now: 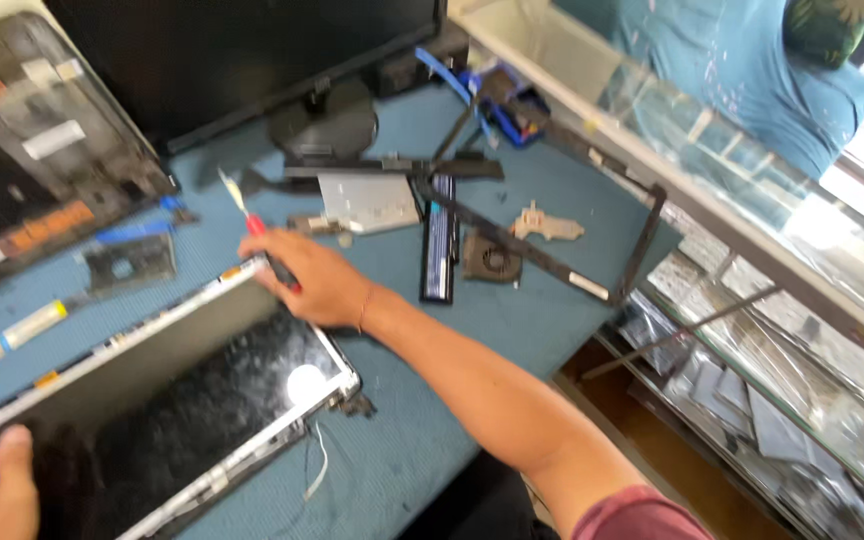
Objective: The person uses a screwdriver to remove screws from the bezel of a laptop screen, detaches the bezel, and then flips the screen to access the back. They continue to remove screws from the back of the screen assembly.
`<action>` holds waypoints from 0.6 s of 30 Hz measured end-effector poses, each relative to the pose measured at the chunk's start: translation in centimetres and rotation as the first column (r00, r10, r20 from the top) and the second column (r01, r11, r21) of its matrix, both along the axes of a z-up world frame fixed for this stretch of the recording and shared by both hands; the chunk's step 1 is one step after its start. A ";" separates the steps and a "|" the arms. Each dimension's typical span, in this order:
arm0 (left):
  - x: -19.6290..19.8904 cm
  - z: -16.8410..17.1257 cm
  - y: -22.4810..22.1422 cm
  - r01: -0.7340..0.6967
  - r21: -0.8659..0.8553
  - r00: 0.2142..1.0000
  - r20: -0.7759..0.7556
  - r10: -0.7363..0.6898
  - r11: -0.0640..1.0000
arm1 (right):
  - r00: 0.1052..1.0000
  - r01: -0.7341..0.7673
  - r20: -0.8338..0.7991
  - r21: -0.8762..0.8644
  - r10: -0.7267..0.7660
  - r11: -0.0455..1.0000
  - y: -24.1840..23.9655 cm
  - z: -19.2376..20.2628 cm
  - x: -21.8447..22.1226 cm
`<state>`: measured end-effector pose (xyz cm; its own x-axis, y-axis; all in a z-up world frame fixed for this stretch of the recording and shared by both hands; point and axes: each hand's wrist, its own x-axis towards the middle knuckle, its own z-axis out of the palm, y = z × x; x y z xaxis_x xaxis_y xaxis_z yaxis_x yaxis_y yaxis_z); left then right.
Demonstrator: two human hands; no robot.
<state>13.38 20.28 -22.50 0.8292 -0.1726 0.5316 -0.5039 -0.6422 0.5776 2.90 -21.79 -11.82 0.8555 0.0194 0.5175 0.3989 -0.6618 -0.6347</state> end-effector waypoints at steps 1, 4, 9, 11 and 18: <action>-0.8 2.1 -1.5 -0.005 -0.007 1.000 0.020 0.005 1.000 | 1.000 -0.005 0.020 -0.007 0.005 1.000 0.0 0.6 -0.5; -3.0 6.8 -4.0 0.073 0.000 0.971 0.229 -0.071 0.997 | 1.000 -0.017 0.009 -0.007 0.017 1.000 0.8 1.7 -1.4; -3.9 9.5 -4.5 0.123 0.113 0.955 0.257 -0.149 0.986 | 0.985 -0.130 -0.125 -0.054 0.122 0.990 2.1 0.9 -1.5; -4.2 10.4 -5.1 0.101 0.094 0.957 0.263 -0.123 0.990 | 0.981 -0.181 -0.080 -0.072 0.175 0.981 2.4 0.3 -1.2; -5.2 11.7 -6.4 0.194 -0.012 0.942 0.283 -0.183 0.981 | 0.947 -0.195 0.227 -0.165 0.229 0.967 4.6 2.3 -1.7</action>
<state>8.20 13.86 -10.80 0.6010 -0.2859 0.7463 -0.7582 -0.4994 0.4192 1.18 -17.14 -9.49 0.6731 0.2728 0.6874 0.6695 -0.6197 -0.4097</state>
